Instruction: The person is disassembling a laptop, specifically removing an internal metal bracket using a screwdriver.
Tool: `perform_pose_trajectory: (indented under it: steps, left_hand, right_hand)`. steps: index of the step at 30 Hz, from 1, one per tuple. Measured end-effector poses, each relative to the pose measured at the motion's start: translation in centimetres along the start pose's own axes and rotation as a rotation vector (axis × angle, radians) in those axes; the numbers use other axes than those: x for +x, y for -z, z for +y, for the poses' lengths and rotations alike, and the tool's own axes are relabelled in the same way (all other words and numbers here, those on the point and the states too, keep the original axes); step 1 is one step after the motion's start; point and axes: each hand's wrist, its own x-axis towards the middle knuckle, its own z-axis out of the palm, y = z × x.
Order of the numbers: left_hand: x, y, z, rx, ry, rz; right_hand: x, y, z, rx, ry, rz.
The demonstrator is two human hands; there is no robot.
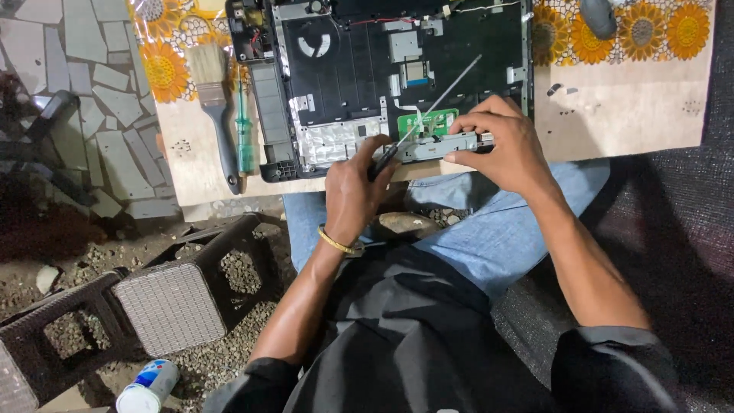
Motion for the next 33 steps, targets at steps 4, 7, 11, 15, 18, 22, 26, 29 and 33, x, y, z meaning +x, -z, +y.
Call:
perform_pose_trajectory:
  steps: [4,7,11,15,18,22,26,29,33]
  left_hand:
    - [0.8,0.0,-0.1,0.023,0.011,-0.045]
    - [1.1,-0.4,-0.1,0.075,-0.008,-0.045]
    - [1.0,-0.8,-0.6,0.292,-0.074,-0.039]
    - [0.5,-0.2,0.2,0.306,-0.182,0.004]
    - [0.3,-0.3,0.0,0.278,-0.214,0.050]
    - [-0.4,-0.4,-0.4,0.170,-0.212,0.134]
    - [-2.9,1.5,2.3,-0.127,-0.151,0.181]
    - [-6.5,1.7,0.4,-0.168,-0.108,0.065]
    - [-11.1,1.6,-2.9,-0.106,-0.041,-0.008]
  right_hand:
    - [-0.4,-0.1,-0.1,0.018,0.113,0.053]
    - [-0.7,-0.4,0.3,0.058,0.126,0.066]
    - [-0.8,0.1,0.1,0.055,0.142,0.055]
    - [-0.8,-0.2,0.4,0.023,0.145,0.062]
    - [-1.0,-0.7,0.6,0.020,0.202,0.103]
    - [-1.3,-1.8,1.1,0.014,0.262,0.180]
    - [-1.6,-3.4,1.2,0.038,0.296,0.295]
    - [-1.4,-3.6,-0.3,0.081,0.298,0.294]
    - [-1.5,-2.6,1.1,0.125,0.278,0.214]
